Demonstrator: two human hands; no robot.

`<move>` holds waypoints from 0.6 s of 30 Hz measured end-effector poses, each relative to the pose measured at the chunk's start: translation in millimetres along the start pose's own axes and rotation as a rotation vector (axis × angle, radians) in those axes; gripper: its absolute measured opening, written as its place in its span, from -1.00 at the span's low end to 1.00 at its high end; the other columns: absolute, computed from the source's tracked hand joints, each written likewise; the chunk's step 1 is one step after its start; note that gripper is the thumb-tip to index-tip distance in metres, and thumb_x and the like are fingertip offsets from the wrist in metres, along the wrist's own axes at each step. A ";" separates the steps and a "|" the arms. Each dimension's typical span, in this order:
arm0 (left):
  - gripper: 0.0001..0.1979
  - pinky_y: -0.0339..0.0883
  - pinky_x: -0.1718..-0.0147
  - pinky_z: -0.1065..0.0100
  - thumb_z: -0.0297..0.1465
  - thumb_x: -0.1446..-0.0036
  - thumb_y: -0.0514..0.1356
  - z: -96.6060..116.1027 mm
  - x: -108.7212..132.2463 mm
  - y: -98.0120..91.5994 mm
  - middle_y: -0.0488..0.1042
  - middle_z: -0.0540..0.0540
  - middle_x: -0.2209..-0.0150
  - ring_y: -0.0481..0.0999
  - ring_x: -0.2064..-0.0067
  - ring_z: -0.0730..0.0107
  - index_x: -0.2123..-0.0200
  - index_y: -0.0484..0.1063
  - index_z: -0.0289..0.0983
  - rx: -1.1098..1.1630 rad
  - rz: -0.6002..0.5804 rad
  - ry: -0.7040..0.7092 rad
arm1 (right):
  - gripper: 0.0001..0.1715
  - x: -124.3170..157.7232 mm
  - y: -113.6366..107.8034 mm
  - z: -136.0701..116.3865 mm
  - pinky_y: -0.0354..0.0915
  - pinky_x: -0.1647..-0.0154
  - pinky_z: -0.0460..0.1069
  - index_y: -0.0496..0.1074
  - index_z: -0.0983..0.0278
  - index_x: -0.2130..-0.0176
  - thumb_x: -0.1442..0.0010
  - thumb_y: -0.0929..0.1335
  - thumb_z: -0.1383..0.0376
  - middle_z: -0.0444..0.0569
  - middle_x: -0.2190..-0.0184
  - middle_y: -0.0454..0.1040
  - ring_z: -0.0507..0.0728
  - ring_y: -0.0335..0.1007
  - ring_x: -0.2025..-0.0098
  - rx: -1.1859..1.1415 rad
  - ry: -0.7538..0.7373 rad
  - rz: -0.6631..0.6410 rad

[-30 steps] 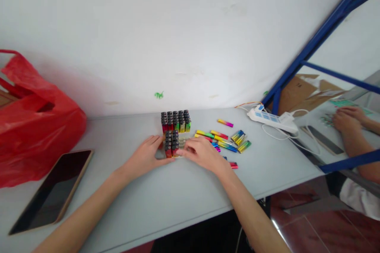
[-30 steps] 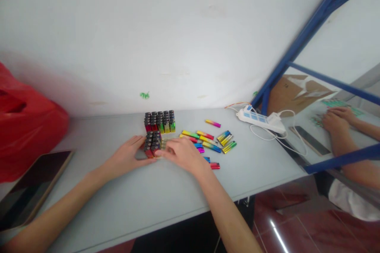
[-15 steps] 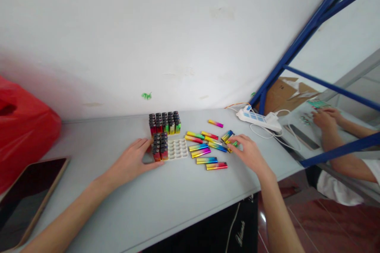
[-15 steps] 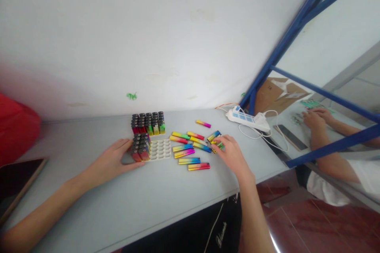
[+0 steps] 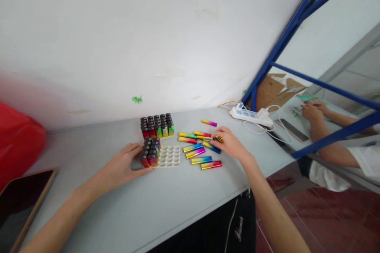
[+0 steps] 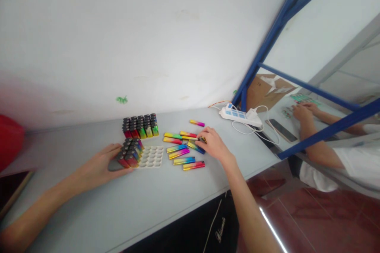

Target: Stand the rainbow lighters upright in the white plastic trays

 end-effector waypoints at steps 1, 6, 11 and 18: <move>-0.30 0.59 -0.13 -0.07 0.27 -0.08 0.33 -0.4 0.6 0.2 0.66 -0.29 0.01 0.66 -0.03 -0.18 0.09 0.62 -0.24 0.001 -0.003 -0.007 | -0.86 1.8 -4.9 0.0 0.44 -0.15 0.21 0.68 0.20 0.14 -0.36 0.52 0.19 0.08 0.08 0.59 0.27 0.54 0.00 -0.083 0.017 0.065; -0.39 0.59 -0.12 -0.04 0.21 -0.07 0.36 2.2 2.3 0.3 0.65 -0.26 0.01 0.66 -0.01 -0.17 0.14 0.57 -0.21 0.013 0.013 -0.013 | -0.53 6.7 -30.6 2.2 0.53 -0.01 0.13 0.51 0.12 0.08 -0.26 0.55 -0.14 0.01 0.09 0.67 0.23 0.62 0.04 -0.784 0.199 0.489; -0.44 0.61 -0.06 -0.01 0.20 -0.09 0.35 3.4 2.9 -0.8 0.66 -0.24 0.06 0.67 0.05 -0.15 0.17 0.54 -0.16 -0.007 0.064 0.026 | -0.40 -30.8 -14.4 -55.4 0.36 0.47 -0.05 0.31 0.03 0.01 -0.28 0.50 -0.26 -0.30 0.49 0.46 0.02 0.20 0.58 -1.099 0.170 0.333; -0.45 0.58 -0.01 0.00 0.18 -0.11 0.34 5.7 2.2 1.0 0.65 -0.22 0.09 0.67 0.05 -0.14 0.12 0.56 -0.15 0.000 0.083 0.065 | -0.34 -63.3 67.3 -126.7 0.00 0.45 -0.04 0.21 0.15 0.42 -0.40 0.33 -0.27 -0.26 0.55 0.11 0.04 0.06 0.45 -0.631 0.071 0.078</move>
Point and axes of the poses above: each hand's wrist, its own x-axis away from the middle knuckle, its own y-axis out of the palm, z = x × y, the point moved 9 cm from there along -x, towards the middle knuckle
